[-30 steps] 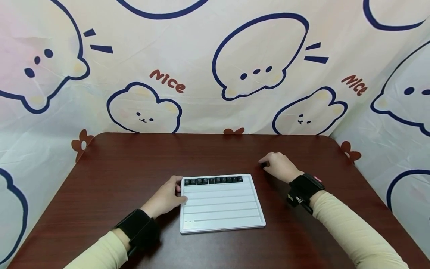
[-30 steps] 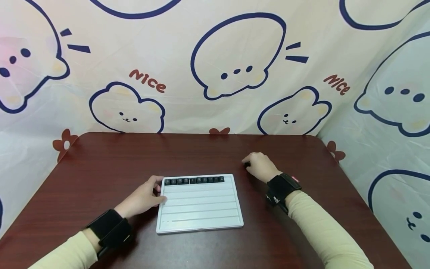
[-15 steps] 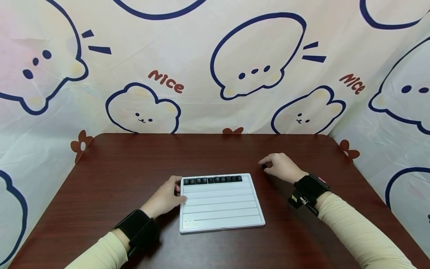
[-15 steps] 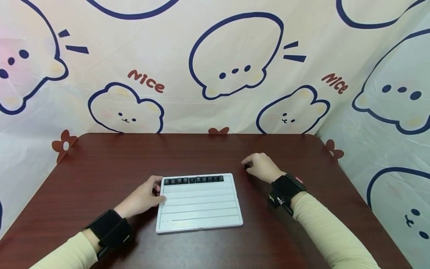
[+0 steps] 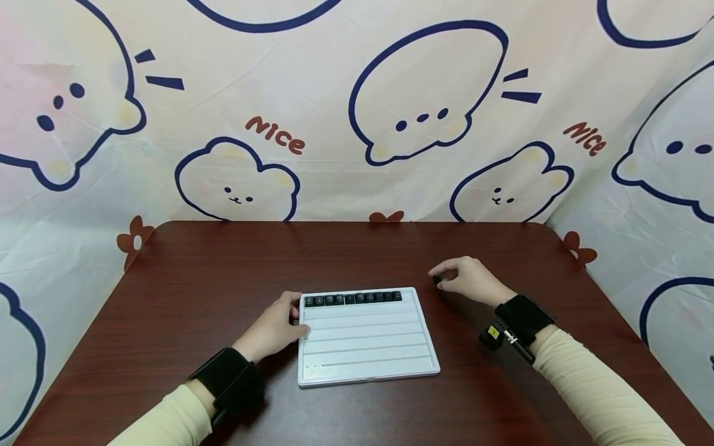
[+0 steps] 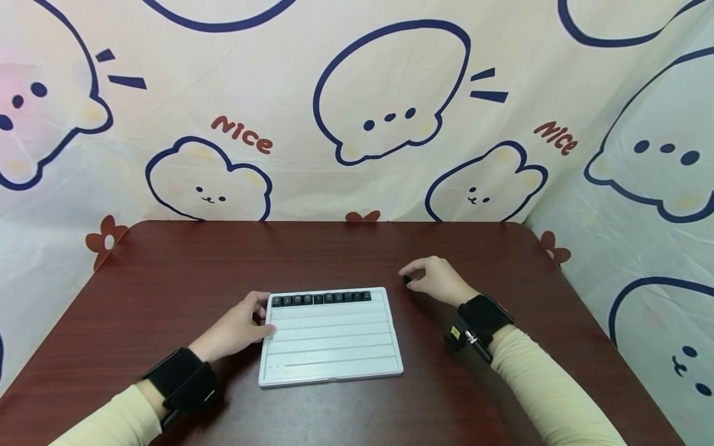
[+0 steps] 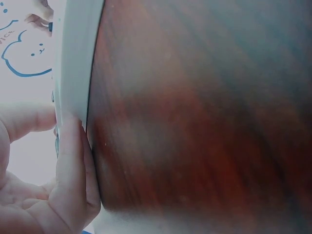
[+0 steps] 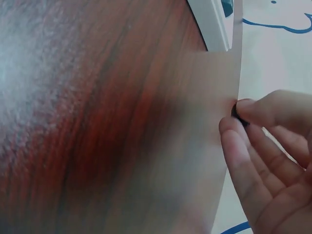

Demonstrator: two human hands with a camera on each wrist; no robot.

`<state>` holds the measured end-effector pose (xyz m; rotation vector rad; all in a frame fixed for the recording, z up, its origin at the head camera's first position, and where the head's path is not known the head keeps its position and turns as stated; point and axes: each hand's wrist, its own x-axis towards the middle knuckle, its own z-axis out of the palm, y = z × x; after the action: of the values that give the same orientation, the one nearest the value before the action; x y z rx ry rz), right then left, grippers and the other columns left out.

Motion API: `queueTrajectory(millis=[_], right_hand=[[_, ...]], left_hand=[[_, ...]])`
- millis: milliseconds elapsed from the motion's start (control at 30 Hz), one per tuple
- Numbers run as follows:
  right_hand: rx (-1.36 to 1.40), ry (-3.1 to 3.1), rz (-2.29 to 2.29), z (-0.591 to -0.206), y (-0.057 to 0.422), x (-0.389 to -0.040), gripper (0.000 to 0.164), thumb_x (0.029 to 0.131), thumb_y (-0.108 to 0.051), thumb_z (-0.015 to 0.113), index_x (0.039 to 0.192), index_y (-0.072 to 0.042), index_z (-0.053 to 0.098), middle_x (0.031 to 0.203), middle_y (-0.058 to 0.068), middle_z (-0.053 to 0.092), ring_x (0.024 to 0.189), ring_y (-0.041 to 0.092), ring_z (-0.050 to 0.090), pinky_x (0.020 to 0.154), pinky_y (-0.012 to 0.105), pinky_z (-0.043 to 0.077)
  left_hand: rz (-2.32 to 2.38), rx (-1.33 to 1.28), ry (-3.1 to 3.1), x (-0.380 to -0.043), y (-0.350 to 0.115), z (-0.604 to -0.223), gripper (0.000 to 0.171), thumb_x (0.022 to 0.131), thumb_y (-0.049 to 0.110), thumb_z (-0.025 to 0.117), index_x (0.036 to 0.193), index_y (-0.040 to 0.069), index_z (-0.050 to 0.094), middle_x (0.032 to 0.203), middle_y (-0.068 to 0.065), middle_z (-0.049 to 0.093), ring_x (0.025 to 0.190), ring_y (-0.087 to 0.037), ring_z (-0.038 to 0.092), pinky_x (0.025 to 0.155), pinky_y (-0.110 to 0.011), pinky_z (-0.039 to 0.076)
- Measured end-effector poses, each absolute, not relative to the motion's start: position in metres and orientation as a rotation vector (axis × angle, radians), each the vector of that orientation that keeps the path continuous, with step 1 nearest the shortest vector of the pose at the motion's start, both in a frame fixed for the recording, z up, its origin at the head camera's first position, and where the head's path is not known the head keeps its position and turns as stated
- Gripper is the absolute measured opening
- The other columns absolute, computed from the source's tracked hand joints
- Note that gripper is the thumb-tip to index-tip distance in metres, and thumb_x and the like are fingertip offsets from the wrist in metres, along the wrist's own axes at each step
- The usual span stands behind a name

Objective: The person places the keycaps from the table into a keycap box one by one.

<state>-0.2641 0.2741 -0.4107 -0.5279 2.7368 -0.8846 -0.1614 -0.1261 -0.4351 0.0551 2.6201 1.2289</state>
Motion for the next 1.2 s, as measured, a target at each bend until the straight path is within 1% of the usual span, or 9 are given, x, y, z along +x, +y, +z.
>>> queueTrajectory(millis=[200,400,467,633,867,1067,1200], right_hand=[[-0.52,2.694,-0.913,-0.4138,0.276,-0.2654,0.026,0.092,-0.002,0.07,0.118,-0.005,0.076,0.116,0.01,0.072,0.1,0.025,0.062,0.087,0.043,0.051],[-0.489,2.594,-1.02,-0.4126,0.2756,-0.2636,0.028,0.093,-0.006,0.071,0.121,-0.004,0.074,0.116,0.01,0.072,0.101,0.025,0.061,0.092,0.044,0.049],[-0.482,2.548,-1.067,-0.4121,0.2749,-0.2621,0.029,0.094,-0.007,0.071,0.122,-0.002,0.073,0.115,0.01,0.071,0.1,0.026,0.061,0.092,0.043,0.049],[-0.454,2.466,-1.15,-0.4118,0.2733,-0.2589,0.031,0.094,-0.007,0.071,0.125,0.0,0.071,0.114,0.011,0.071,0.098,0.026,0.061,0.09,0.037,0.05],[-0.457,2.384,-1.258,-0.4129,0.2727,-0.2582,0.031,0.095,-0.006,0.07,0.125,0.003,0.068,0.115,0.015,0.069,0.095,0.026,0.065,0.087,0.027,0.053],[-0.475,2.342,-1.296,-0.4161,0.2718,-0.2597,0.03,0.095,-0.005,0.07,0.123,0.004,0.068,0.115,0.016,0.069,0.097,0.028,0.067,0.087,0.027,0.053],[-0.465,2.351,-1.291,-0.4173,0.2692,-0.2602,0.03,0.095,-0.006,0.07,0.123,0.003,0.069,0.115,0.015,0.069,0.097,0.028,0.067,0.087,0.028,0.053]], left_hand=[[1.228,0.055,2.618,-0.1614,-0.1266,-0.4352,0.066,0.089,0.003,0.077,0.144,-0.007,0.044,0.1,-0.011,0.053,0.082,-0.021,0.05,0.071,-0.034,0.044],[1.223,0.062,2.626,-0.1619,-0.1266,-0.435,0.066,0.089,0.003,0.077,0.144,-0.008,0.044,0.099,-0.011,0.053,0.082,-0.021,0.05,0.071,-0.034,0.043],[1.228,0.063,2.624,-0.1618,-0.1265,-0.4349,0.066,0.089,0.003,0.077,0.144,-0.008,0.043,0.1,-0.011,0.054,0.082,-0.021,0.05,0.071,-0.034,0.043],[1.241,0.058,2.613,-0.1609,-0.1263,-0.4346,0.065,0.089,0.002,0.077,0.144,-0.007,0.044,0.1,-0.011,0.053,0.082,-0.021,0.051,0.071,-0.033,0.044],[1.236,0.058,2.616,-0.1608,-0.1264,-0.4343,0.065,0.089,0.002,0.077,0.144,-0.008,0.044,0.1,-0.011,0.053,0.083,-0.021,0.051,0.071,-0.034,0.044],[1.244,0.058,2.612,-0.1604,-0.1265,-0.4345,0.065,0.089,0.002,0.077,0.144,-0.007,0.044,0.101,-0.011,0.054,0.083,-0.021,0.051,0.071,-0.033,0.044],[1.248,0.057,2.608,-0.1606,-0.1266,-0.4344,0.065,0.089,0.002,0.077,0.144,-0.007,0.044,0.101,-0.011,0.054,0.082,-0.021,0.051,0.07,-0.033,0.043]])
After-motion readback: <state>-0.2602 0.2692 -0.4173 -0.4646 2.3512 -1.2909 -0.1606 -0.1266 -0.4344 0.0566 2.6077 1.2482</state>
